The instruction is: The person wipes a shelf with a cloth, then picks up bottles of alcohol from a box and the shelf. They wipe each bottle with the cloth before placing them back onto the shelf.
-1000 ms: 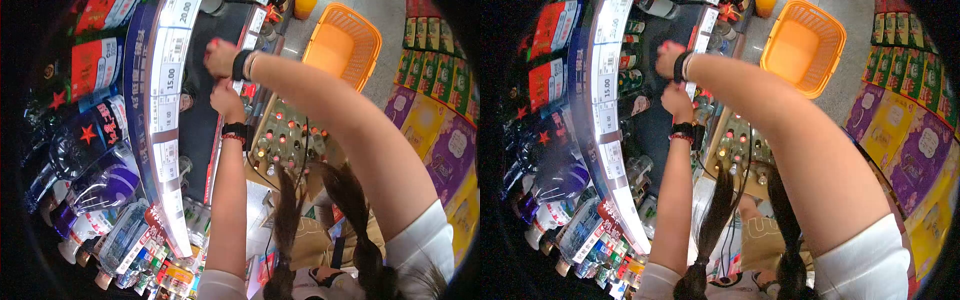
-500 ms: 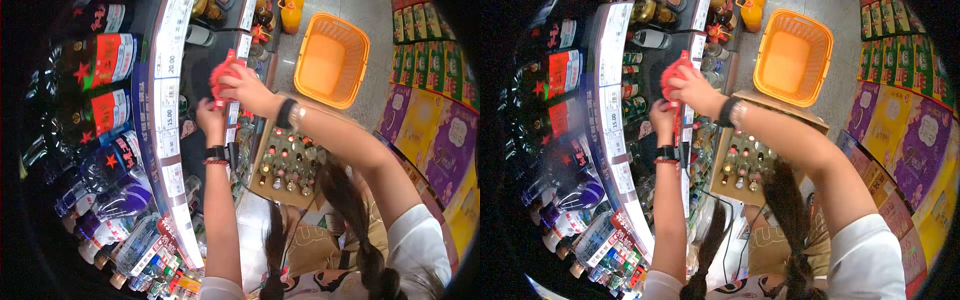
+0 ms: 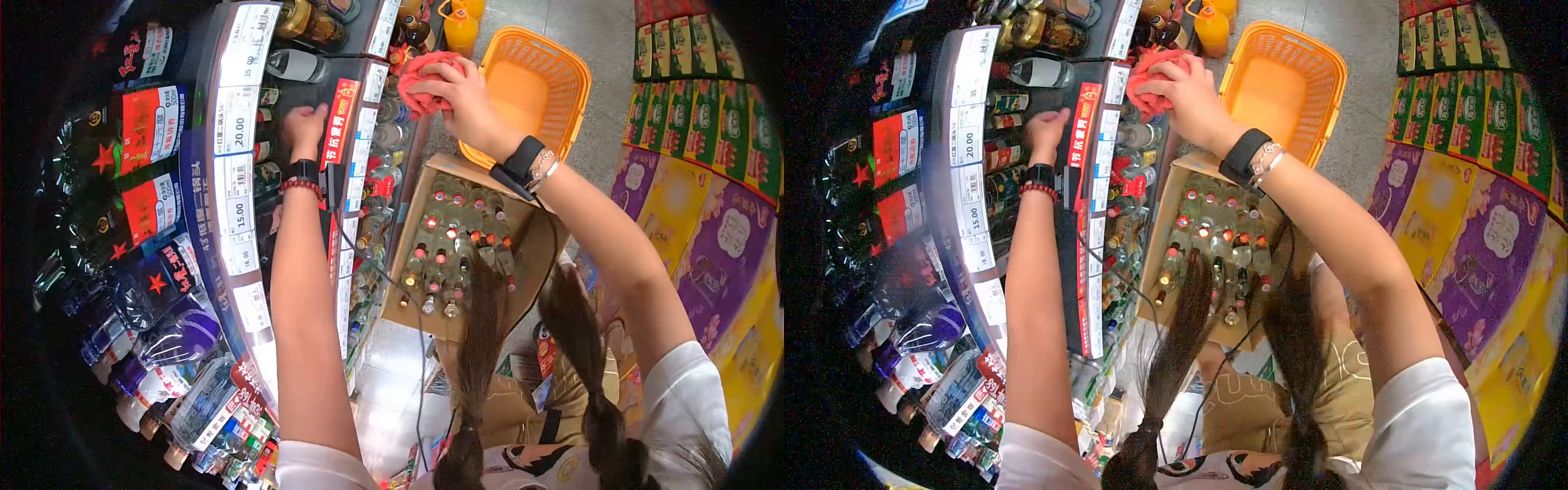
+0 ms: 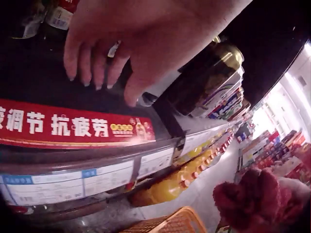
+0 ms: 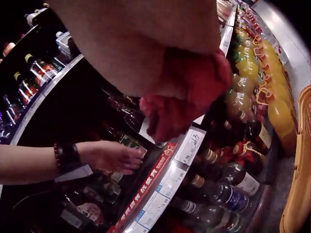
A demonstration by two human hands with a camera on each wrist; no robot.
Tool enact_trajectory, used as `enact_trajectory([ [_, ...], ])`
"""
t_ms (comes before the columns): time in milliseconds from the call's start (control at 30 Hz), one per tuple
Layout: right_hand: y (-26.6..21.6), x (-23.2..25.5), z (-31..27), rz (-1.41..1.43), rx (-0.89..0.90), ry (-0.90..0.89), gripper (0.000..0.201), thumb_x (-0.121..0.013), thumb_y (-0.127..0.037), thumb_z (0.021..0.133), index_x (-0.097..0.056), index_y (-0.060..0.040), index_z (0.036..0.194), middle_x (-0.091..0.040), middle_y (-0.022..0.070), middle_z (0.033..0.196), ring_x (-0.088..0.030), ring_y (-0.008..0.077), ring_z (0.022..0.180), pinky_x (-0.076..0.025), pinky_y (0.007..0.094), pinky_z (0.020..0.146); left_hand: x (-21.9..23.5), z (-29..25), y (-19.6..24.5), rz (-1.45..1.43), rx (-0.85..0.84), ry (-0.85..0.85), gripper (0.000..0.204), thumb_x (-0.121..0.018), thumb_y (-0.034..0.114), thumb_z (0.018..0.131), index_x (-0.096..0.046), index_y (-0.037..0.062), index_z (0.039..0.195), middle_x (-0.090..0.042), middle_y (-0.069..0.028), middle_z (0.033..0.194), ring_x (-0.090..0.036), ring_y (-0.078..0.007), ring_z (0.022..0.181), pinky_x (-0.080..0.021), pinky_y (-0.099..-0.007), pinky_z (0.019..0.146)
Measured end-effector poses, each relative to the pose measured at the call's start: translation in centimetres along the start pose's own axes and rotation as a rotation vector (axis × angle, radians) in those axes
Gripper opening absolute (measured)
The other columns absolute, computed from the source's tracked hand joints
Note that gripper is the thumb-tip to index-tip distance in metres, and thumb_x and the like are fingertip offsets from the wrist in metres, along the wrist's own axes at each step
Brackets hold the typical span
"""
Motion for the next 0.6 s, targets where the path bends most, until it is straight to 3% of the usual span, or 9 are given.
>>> enact_trajectory([
  [33,-0.1,0.0,-0.3,0.020,-0.010,-0.020,0.049,-0.063,0.002,0.060,-0.063,-0.0232,0.103,-0.052,0.0024,0.116,-0.038,0.0363,0.113,-0.036,0.0463,0.089,-1.4,-0.1,-1.1,0.042,-0.003,-0.135,0.051,-0.075,0.037,0.064,-0.065,-0.0028,0.094,-0.066,-0.0207,0.092,-0.064,-0.0320,0.088,-0.048,-0.0378,0.080],
  [100,-0.4,0.0,-0.9,0.052,-0.021,-0.045,0.050,-0.063,0.002,0.060,-0.063,-0.0230,0.103,-0.052,0.0025,0.116,-0.038,0.0364,0.113,-0.036,0.0463,0.089,-2.6,-1.0,-2.3,0.201,-0.045,-0.208,0.046,-0.075,0.034,0.065,-0.067,-0.0008,0.093,-0.066,-0.0196,0.091,-0.064,-0.0303,0.088,-0.049,-0.0368,0.079],
  [267,0.1,-0.1,-2.8,0.103,-0.036,-0.089,0.052,-0.066,0.001,0.057,-0.063,-0.0222,0.104,-0.052,0.0026,0.115,-0.039,0.0367,0.113,-0.035,0.0467,0.093,-2.7,-3.1,-2.3,-0.214,-0.021,-0.307,0.027,-0.074,0.020,0.069,-0.068,0.0004,0.086,-0.068,-0.0136,0.082,-0.066,-0.0193,0.075,-0.050,-0.0304,0.071],
  [400,0.9,-0.3,-4.5,0.122,-0.075,-0.088,0.052,-0.069,-0.001,0.056,-0.063,-0.0209,0.103,-0.051,0.0026,0.115,-0.039,0.0359,0.113,-0.034,0.0468,0.095,-3.0,-4.9,-1.0,-0.120,-0.060,-0.366,0.019,-0.073,0.019,0.070,-0.070,0.0041,0.081,-0.069,-0.0097,0.076,-0.066,-0.0157,0.068,-0.049,-0.0276,0.066],
  [600,0.9,-0.7,-6.4,0.162,-0.108,-0.090,0.047,-0.067,0.000,0.059,-0.063,-0.0174,0.102,-0.053,0.0039,0.113,-0.042,0.0339,0.111,-0.034,0.0451,0.095,-2.6,-5.7,-1.1,-0.203,-0.103,-0.310,0.025,-0.075,0.023,0.070,-0.071,0.0031,0.084,-0.069,-0.0105,0.077,-0.066,-0.0160,0.069,-0.050,-0.0281,0.066],
])
Point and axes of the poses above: each hand's wrist, its own z-axis towards the middle knuckle, its own x-axis out of the back of the hand, y = z × x, the point moved 8 cm from there along z, towards the middle knuckle
